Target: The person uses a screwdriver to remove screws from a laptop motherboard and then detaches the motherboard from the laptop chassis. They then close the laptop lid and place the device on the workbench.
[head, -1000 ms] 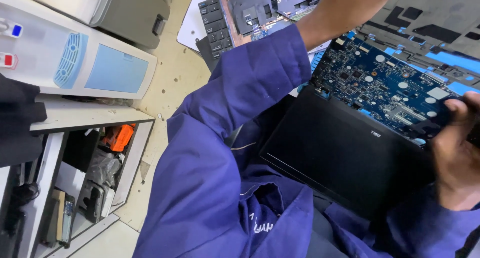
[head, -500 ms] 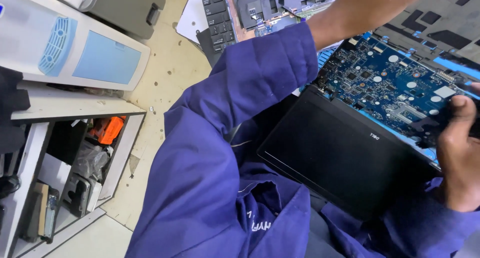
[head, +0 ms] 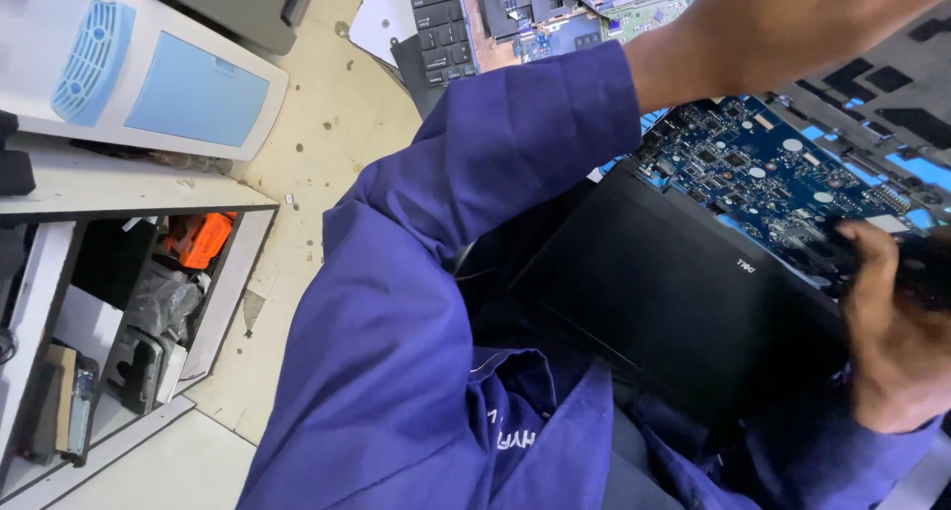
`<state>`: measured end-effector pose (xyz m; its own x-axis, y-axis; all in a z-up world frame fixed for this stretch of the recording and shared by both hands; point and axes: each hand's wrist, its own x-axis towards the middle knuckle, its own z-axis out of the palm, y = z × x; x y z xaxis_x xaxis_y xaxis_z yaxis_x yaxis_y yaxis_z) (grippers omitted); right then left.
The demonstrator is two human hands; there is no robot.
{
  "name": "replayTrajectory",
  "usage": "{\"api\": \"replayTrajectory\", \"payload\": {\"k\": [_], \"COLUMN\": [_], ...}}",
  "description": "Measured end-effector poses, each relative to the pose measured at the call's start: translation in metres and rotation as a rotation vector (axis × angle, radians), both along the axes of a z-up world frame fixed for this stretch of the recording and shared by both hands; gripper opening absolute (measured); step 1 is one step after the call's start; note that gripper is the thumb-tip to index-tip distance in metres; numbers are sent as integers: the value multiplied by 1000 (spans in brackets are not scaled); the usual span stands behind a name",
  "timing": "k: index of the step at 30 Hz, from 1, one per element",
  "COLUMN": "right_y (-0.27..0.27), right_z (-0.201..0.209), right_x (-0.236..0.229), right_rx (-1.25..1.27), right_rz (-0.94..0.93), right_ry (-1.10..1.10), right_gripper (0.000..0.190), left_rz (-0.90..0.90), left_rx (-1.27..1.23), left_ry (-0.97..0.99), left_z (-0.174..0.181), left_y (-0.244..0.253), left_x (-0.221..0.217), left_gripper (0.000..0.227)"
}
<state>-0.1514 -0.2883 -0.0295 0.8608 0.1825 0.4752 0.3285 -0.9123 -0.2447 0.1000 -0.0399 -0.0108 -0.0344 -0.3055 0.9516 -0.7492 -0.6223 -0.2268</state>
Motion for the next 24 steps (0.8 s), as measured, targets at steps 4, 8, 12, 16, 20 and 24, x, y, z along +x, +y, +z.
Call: {"api": "replayTrajectory", "payload": {"k": [4, 8, 12, 16, 20, 24], "right_y": [1, 26, 49, 58, 62, 59], "right_z": [4, 11, 35, 27, 35, 44], "right_x": [-10, -33, -37, -31, -33, -27], "right_rx": [-1, 163, 75, 258, 173, 44], "right_rz": [72, -37, 63, 170, 167, 305], "right_ry": [15, -16, -83, -189, -183, -239], "right_gripper": [43, 37, 28, 27, 20, 20], "left_rz": [-813, -878, -1038, -997, -1137, -1074], "left_rx": [-352, -326, -271, -322, -380, -400], "left_ry": [596, 591, 626, 782, 816, 841], "left_z": [48, 59, 92, 105, 106, 97], "left_y": [19, 30, 47, 57, 61, 58], "left_x": [-53, -64, -91, -114, -125, -115], "left_gripper": [34, 22, 53, 58, 55, 42]}}
